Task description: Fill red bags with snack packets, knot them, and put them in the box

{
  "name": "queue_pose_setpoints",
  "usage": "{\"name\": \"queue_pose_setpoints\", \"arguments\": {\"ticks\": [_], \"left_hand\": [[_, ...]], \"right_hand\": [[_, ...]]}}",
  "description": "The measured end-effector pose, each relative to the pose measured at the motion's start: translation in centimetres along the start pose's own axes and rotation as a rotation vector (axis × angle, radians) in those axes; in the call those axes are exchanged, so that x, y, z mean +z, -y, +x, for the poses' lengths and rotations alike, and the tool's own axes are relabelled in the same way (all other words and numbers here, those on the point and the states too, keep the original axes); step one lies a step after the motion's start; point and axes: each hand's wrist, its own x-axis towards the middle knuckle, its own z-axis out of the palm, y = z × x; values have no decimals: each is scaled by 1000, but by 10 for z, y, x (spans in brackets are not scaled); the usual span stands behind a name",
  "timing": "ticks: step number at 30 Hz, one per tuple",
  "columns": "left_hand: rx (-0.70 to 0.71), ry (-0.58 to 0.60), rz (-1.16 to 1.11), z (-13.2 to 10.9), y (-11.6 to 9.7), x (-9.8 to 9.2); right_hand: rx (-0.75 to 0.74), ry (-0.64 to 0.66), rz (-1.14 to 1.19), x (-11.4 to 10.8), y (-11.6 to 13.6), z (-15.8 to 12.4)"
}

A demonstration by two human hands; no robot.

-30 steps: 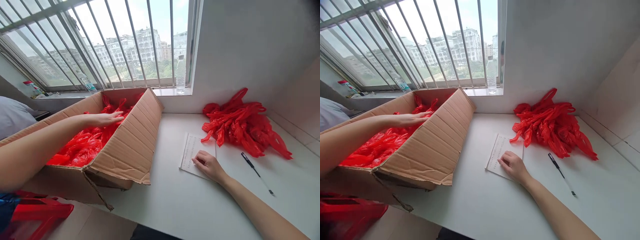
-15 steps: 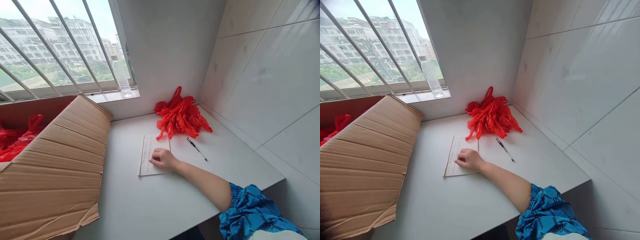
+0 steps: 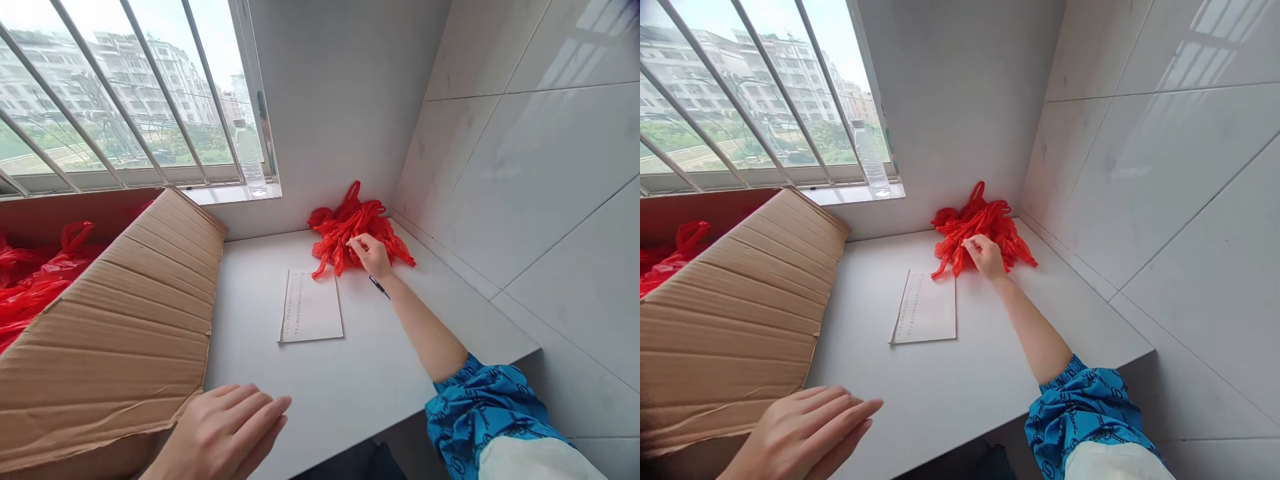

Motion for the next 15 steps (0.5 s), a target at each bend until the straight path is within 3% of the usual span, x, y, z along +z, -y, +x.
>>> {"name": "queue_pose_setpoints", "arguments": {"ticks": [3, 7, 11, 15], "left_hand": [[-7, 168, -57, 2, 11, 52], [2, 274, -112, 10, 19, 99], [-127, 258, -263, 12, 22, 119], [-190, 240, -359, 5, 25, 124]], "right_hand": [[153, -125, -97, -34, -28, 33], [336, -102, -178, -55, -56, 46], [413, -92, -207, -57, -66, 41], [388, -211, -229, -67, -65, 40]]}}
